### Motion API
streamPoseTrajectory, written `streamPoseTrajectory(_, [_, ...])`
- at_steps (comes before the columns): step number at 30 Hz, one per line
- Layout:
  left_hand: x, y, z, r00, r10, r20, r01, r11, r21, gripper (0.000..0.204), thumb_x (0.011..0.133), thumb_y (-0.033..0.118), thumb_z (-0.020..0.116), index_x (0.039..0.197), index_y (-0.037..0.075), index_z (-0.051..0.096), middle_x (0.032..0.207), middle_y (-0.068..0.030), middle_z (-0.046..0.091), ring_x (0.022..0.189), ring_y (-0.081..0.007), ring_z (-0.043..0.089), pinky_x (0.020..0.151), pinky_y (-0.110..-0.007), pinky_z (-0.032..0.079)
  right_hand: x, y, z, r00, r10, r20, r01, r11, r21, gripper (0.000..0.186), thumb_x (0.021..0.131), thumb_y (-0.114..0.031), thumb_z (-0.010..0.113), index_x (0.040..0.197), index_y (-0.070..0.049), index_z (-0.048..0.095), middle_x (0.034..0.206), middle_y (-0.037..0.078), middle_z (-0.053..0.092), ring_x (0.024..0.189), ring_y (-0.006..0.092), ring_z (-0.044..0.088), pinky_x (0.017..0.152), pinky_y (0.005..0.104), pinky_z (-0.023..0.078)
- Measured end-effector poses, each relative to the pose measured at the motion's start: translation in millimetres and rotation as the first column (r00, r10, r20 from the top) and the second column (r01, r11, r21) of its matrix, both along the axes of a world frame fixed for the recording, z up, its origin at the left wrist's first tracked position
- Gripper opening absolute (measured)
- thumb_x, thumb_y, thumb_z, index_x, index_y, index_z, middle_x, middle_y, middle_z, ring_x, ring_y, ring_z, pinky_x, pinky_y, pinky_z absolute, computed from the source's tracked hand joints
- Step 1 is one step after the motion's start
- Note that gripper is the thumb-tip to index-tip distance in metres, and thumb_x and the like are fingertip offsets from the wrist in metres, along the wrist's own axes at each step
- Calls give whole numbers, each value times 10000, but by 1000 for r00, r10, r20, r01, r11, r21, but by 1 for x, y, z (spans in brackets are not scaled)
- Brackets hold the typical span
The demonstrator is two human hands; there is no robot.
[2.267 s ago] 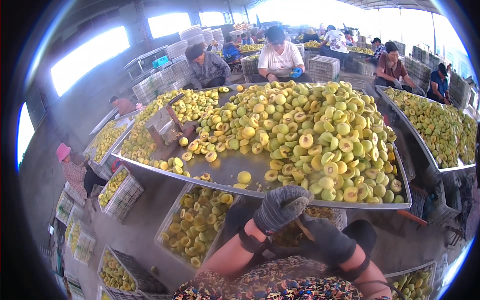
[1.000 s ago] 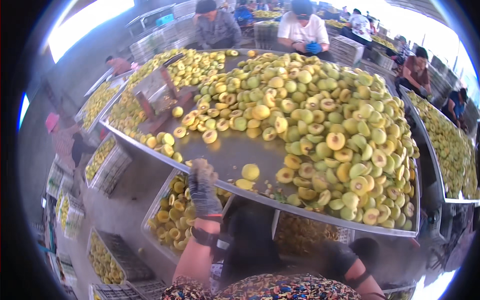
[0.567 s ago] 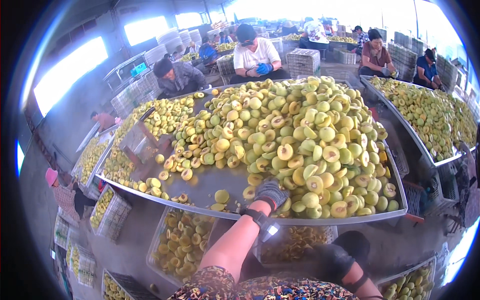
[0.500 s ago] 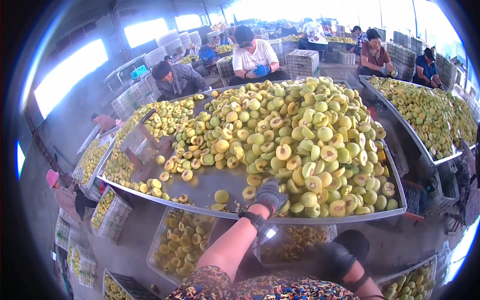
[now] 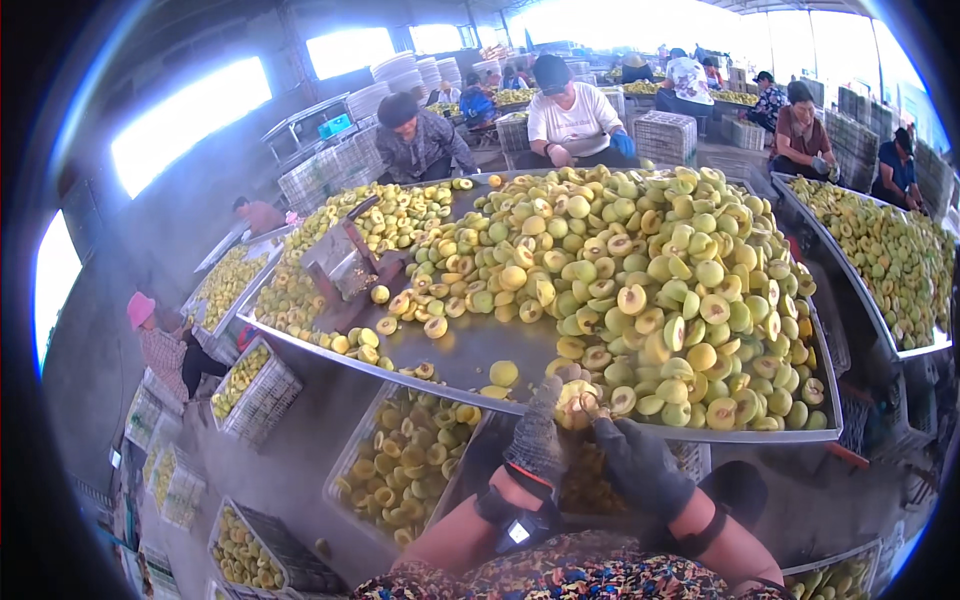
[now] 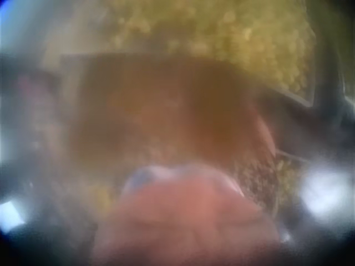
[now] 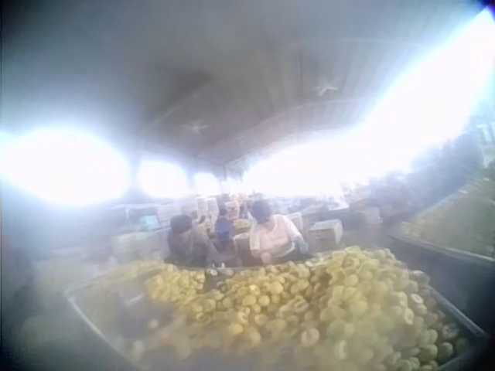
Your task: Pitting and sorting fruit in a food processing facility.
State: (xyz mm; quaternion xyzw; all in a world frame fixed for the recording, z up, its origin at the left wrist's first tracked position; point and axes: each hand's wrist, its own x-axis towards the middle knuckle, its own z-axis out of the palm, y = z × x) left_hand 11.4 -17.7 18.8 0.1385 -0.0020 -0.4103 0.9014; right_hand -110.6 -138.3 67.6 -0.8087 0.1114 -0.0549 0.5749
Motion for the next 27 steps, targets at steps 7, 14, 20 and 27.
streamPoseTrajectory(7, [-19, 3, 19, 927, 120, 356, -178, 975, 136, 347, 994, 274, 496, 1223, 16, 528, 1134, -129, 597, 1043, -245, 607, 859, -349, 545, -7, 9, 1, 1000, -3, 29, 9, 979, -206, 448, 991, -392, 452, 1026, 20, 626, 815, 200, 661, 774, 358, 644, 714, 403, 490])
streamPoseTrajectory(14, [-24, 4, 27, 868, 116, 483, -261, 934, 244, 291, 970, 228, 551, 1184, 31, 566, 1132, -113, 625, 1008, -230, 625, 784, -340, 563, -15, 8, -19, 941, 238, 242, -227, 971, -72, 432, 993, -417, 478, 1012, -19, 644, 704, 58, 634, 564, 139, 564, 528, 270, 429])
streamPoseTrajectory(20, [-8, 0, 3, -415, -276, 867, -875, 382, -298, 180, 951, 213, 596, 983, 41, 639, 942, -71, 669, 851, -182, 642, 738, -267, 534, -18, -2, -82, 986, 169, 0, -167, 971, 174, 352, 976, -300, 544, 1170, -11, 593, 768, 50, 644, 590, 132, 585, 501, 242, 402])
streamPoseTrajectory(27, [-39, 31, 21, 119, -19, 993, -911, 395, 117, 162, 878, 117, 649, 1024, 51, 670, 870, -108, 666, 777, -305, 656, 719, -340, 549, -21, 19, -23, 646, 675, 356, 102, 386, -917, 602, 824, -104, 656, 1360, 24, 414, 881, 130, 659, 648, 302, 625, 562, 333, 471])
